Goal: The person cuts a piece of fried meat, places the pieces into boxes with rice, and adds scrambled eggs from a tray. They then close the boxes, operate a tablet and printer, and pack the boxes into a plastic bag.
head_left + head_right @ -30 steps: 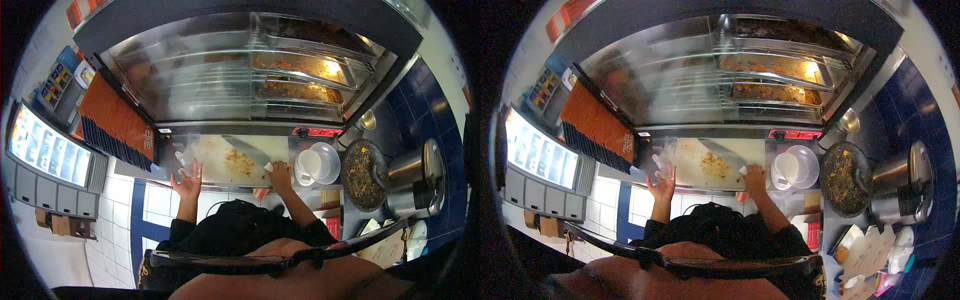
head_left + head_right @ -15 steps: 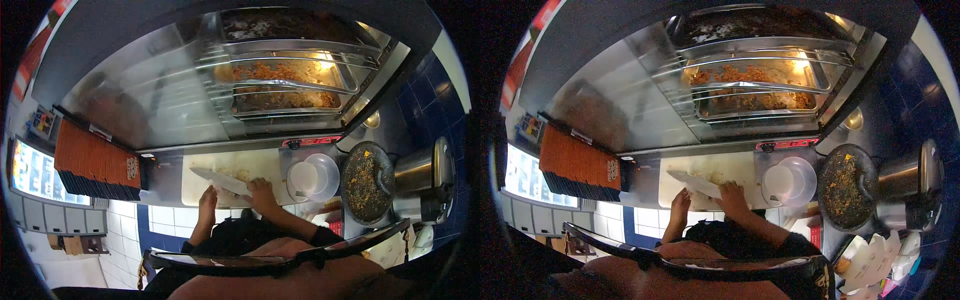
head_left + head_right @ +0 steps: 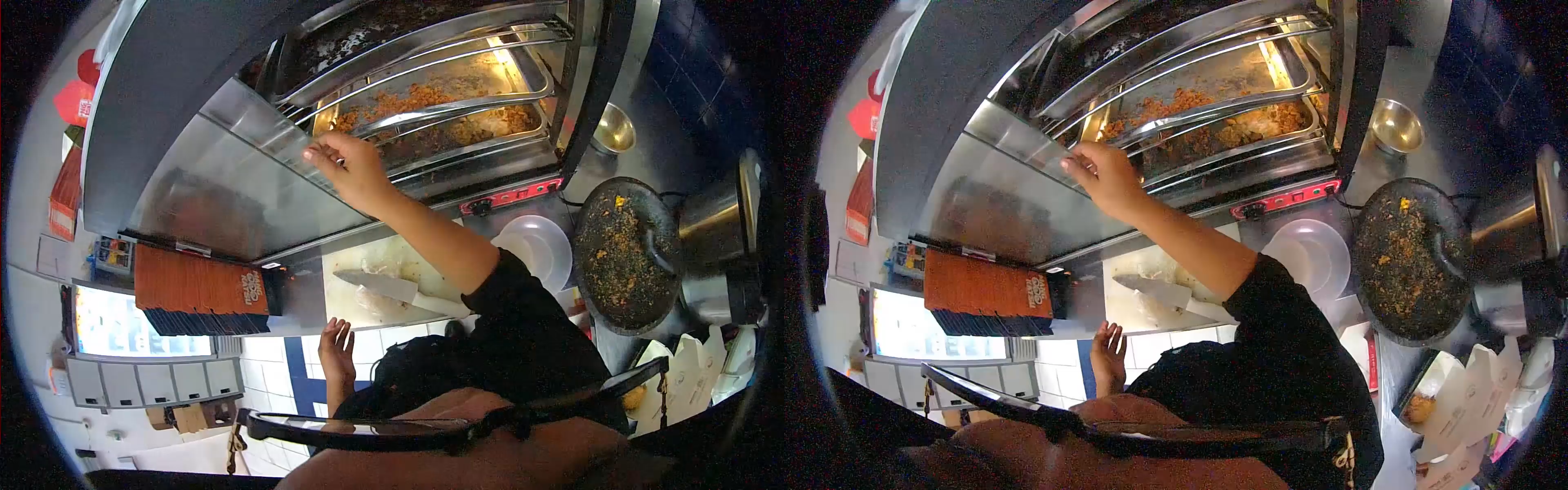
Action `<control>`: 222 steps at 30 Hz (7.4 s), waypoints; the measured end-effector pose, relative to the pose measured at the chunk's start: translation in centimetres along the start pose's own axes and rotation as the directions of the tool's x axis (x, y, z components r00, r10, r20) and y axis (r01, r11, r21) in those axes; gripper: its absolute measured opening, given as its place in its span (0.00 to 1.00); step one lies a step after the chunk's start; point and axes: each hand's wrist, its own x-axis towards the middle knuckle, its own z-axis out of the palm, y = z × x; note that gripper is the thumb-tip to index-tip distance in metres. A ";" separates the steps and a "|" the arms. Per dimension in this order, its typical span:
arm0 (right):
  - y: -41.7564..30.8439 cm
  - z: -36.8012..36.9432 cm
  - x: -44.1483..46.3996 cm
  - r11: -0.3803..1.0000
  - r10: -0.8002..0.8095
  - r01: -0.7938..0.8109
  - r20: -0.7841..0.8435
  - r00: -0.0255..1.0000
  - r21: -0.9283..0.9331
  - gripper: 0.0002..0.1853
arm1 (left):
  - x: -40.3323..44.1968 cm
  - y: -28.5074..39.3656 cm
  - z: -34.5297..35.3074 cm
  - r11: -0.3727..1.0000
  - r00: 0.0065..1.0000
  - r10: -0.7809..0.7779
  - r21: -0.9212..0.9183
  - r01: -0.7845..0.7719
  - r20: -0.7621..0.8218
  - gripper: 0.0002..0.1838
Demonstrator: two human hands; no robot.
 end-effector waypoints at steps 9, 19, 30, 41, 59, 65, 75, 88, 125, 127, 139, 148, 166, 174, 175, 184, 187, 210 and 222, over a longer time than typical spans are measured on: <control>0.0 -1.8 -0.1 0.998 0.019 -0.013 -0.089 0.996 0.066 0.11 | -1.7 0.3 -0.3 0.992 0.999 -0.041 -0.119 0.039 -0.017 0.26; -5.1 -14.8 -1.1 0.981 -0.004 -0.088 -0.472 0.881 -0.173 0.12 | 0.0 -1.3 -2.1 0.980 0.992 -0.117 -0.167 0.107 -0.052 0.21; -5.1 -2.0 -15.9 0.839 -0.369 0.378 0.100 0.924 -0.392 0.24 | -0.9 6.3 12.6 0.919 0.678 -0.243 -0.058 0.389 0.694 0.43; -16.0 -10.3 -31.3 0.895 0.432 -0.284 -0.518 0.738 0.343 0.35 | -10.6 -7.6 24.6 -0.001 -0.577 0.540 -0.684 -0.729 0.613 0.37; -24.6 -38.9 -72.7 0.935 -0.146 -0.329 -0.697 -0.702 0.136 0.27 | -31.0 -35.0 40.7 0.001 -0.418 -0.293 -0.437 -0.899 0.860 0.20; -32.6 -35.1 -76.2 0.903 0.109 -0.286 -0.816 -0.568 0.319 0.20 | -33.7 -35.8 32.9 0.141 -0.104 -0.612 -0.021 -0.990 0.784 0.23; -45.1 -29.8 -96.2 0.534 -0.458 -0.802 -0.706 -0.541 0.268 0.16 | -46.5 -39.3 18.6 -0.013 -0.389 -0.455 -0.442 -0.897 0.801 0.22; -71.8 -34.6 -126.3 0.110 -0.500 -0.886 -0.746 -0.441 0.450 0.13 | -78.2 -47.8 -0.1 0.239 -0.424 -0.548 -0.350 -0.906 0.721 0.18; -54.9 -50.7 -108.9 0.613 -0.444 -0.790 -0.825 -0.348 0.003 0.60 | -53.9 -40.0 25.8 -0.407 0.146 0.067 0.161 -0.899 0.987 0.31; -55.1 -52.4 -107.1 0.570 -0.444 -0.819 -0.816 -0.371 0.062 0.52 | -52.5 -40.0 26.8 -0.471 0.134 -0.071 0.085 -0.878 0.988 0.26; -52.4 -48.7 -103.0 0.774 -0.381 -0.630 -0.842 -0.383 -0.064 0.36 | -52.8 -43.7 29.5 -0.201 -0.303 0.171 -0.268 -0.942 0.938 0.11; -55.2 -28.1 -107.0 0.779 -0.161 -0.627 -0.959 -0.231 0.020 0.26 | -70.8 -46.5 10.0 0.234 -0.466 0.051 -0.464 -0.854 0.883 0.11; -70.6 -1.0 -139.1 0.837 -0.401 -0.536 -0.543 -0.737 0.109 0.19 | -85.7 -56.2 -1.1 0.292 0.184 -0.059 0.193 -0.937 0.981 0.32; -75.8 -10.3 -146.8 0.928 -0.267 -0.373 -0.692 -0.671 0.003 0.19 | -88.3 -55.6 -2.8 0.509 0.250 -0.105 0.268 -0.818 0.962 0.31; -76.6 -11.7 -147.9 0.930 -0.257 -0.368 -0.695 -0.672 0.013 0.19 | -88.7 -55.7 -3.1 0.456 0.284 -0.012 0.259 -0.852 0.959 0.31; -85.8 -19.3 -157.3 0.855 -0.305 -0.518 -0.770 -0.561 0.039 0.17 | -92.1 -56.1 -6.3 0.553 0.362 0.371 0.110 -0.826 0.855 0.23; -87.6 -20.0 -160.8 0.857 -0.253 -0.507 -0.780 -0.572 0.094 0.17 | -90.2 -56.6 -5.4 0.494 0.309 0.321 0.121 -0.861 0.895 0.22; -91.2 -33.6 -138.7 0.839 -0.451 0.140 -0.528 0.720 -0.525 0.35 | -124.8 -60.6 -22.4 0.562 -0.484 0.572 -0.746 -0.357 0.662 0.48; -98.7 -39.2 -136.7 -0.226 -0.379 -0.426 -0.324 0.867 -0.876 0.30 | -134.2 -44.5 -17.6 0.756 -0.399 0.114 0.181 0.628 0.910 0.54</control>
